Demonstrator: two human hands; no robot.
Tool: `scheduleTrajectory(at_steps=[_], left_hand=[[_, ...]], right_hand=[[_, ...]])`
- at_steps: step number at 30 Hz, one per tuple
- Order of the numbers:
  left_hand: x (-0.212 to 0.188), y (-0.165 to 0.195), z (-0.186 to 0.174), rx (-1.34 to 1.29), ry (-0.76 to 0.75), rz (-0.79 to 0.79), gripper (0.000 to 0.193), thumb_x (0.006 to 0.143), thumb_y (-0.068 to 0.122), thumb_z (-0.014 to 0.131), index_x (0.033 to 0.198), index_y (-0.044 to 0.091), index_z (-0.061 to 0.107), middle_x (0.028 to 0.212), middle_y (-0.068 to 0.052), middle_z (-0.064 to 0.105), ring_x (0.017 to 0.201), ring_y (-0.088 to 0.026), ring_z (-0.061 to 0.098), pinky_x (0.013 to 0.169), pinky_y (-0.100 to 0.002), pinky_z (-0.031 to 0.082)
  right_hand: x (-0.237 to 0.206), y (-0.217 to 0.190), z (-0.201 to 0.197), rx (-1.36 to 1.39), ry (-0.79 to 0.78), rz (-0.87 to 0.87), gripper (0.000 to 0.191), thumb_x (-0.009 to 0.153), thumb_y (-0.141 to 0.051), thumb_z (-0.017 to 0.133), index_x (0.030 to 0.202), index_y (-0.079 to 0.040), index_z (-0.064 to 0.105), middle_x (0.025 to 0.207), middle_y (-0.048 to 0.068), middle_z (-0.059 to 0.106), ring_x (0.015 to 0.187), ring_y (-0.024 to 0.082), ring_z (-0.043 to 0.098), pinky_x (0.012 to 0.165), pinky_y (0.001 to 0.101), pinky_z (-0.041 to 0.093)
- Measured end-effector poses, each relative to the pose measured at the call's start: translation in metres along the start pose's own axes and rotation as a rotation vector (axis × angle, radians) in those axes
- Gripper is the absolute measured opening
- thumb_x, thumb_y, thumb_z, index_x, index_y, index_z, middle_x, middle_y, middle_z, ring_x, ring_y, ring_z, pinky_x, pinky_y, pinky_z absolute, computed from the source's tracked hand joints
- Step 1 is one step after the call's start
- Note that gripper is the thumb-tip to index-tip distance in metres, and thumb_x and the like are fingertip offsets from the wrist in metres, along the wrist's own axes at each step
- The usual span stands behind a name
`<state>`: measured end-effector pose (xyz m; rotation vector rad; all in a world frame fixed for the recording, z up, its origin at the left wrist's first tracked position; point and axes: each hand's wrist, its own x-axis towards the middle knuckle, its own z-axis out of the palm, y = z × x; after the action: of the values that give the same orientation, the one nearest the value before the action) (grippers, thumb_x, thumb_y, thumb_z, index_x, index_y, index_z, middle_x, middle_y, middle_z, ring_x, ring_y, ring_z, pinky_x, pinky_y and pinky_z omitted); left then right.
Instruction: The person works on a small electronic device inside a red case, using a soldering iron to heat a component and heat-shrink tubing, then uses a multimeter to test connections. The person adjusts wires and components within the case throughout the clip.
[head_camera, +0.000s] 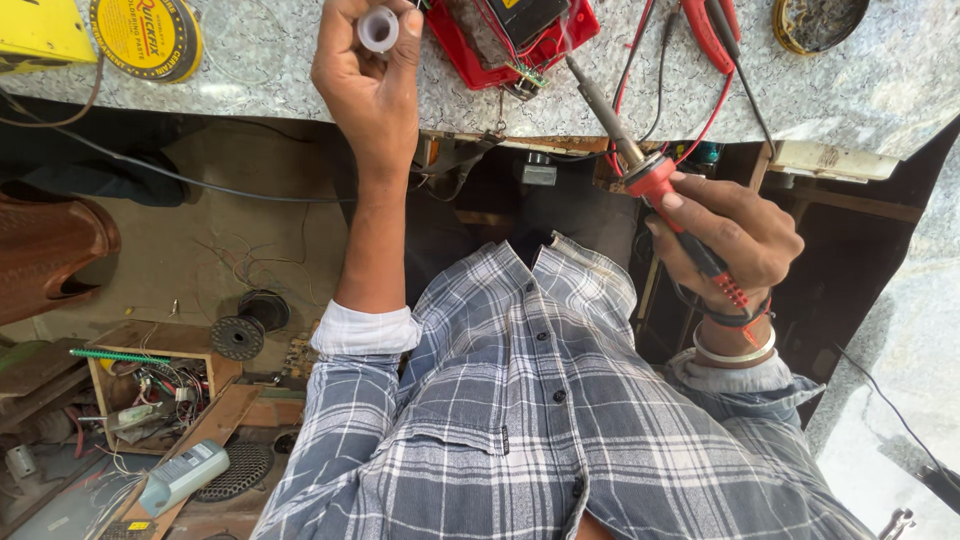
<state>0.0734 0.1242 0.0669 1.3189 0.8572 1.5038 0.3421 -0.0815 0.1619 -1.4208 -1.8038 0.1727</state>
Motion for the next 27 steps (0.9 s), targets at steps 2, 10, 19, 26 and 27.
scheduleTrajectory(at_steps=[2,10,19,26,27], left_hand=[[-0.0025,-0.0021,-0.0013,-0.018,-0.006,-0.003,0.013,0.108,0.010,0.075,0.109,0.004,0.063,0.097,0.003,0.064,0.080,-0.003,0.052,0.070,-0.019,0.043],[-0.0015,-0.0012,-0.0035,0.034,-0.004,0.040,0.013,0.107,0.010,0.075,0.108,0.004,0.064,0.097,0.003,0.065,0.078,-0.002,0.052,0.068,-0.019,0.043],[-0.0013,-0.0019,-0.0035,0.050,-0.003,0.047,0.012,0.107,0.013,0.075,0.106,0.007,0.065,0.093,0.004,0.065,0.072,-0.001,0.049,0.062,-0.019,0.038],[-0.0014,-0.0012,-0.0035,0.060,0.013,0.029,0.012,0.107,0.012,0.076,0.108,0.006,0.066,0.096,0.004,0.065,0.075,-0.002,0.051,0.063,-0.019,0.039],[-0.0012,-0.0014,-0.0037,0.059,0.013,0.033,0.012,0.107,0.012,0.076,0.108,0.006,0.066,0.096,0.004,0.065,0.075,-0.002,0.052,0.064,-0.019,0.040]], right_hand=[[0.0034,-0.0045,0.0010,-0.024,-0.026,0.000,0.028,0.088,-0.006,0.088,0.114,-0.006,0.076,0.110,0.019,0.076,0.094,0.028,0.078,0.075,0.0330,0.063],[0.0091,-0.0088,0.0069,-0.052,-0.046,-0.010,0.032,0.087,-0.002,0.090,0.115,-0.008,0.077,0.112,0.018,0.076,0.096,0.028,0.078,0.074,0.0314,0.062],[0.0086,-0.0076,0.0086,-0.066,-0.034,-0.017,0.032,0.085,-0.004,0.090,0.115,-0.008,0.077,0.111,0.018,0.076,0.093,0.027,0.077,0.071,0.0312,0.061],[0.0095,-0.0068,0.0058,-0.059,-0.041,-0.003,0.032,0.087,-0.006,0.090,0.116,-0.009,0.077,0.112,0.018,0.076,0.091,0.027,0.078,0.070,0.0306,0.061],[0.0096,-0.0069,0.0058,-0.060,-0.036,-0.002,0.032,0.086,-0.006,0.090,0.115,-0.009,0.077,0.111,0.018,0.076,0.092,0.027,0.078,0.070,0.0305,0.060]])
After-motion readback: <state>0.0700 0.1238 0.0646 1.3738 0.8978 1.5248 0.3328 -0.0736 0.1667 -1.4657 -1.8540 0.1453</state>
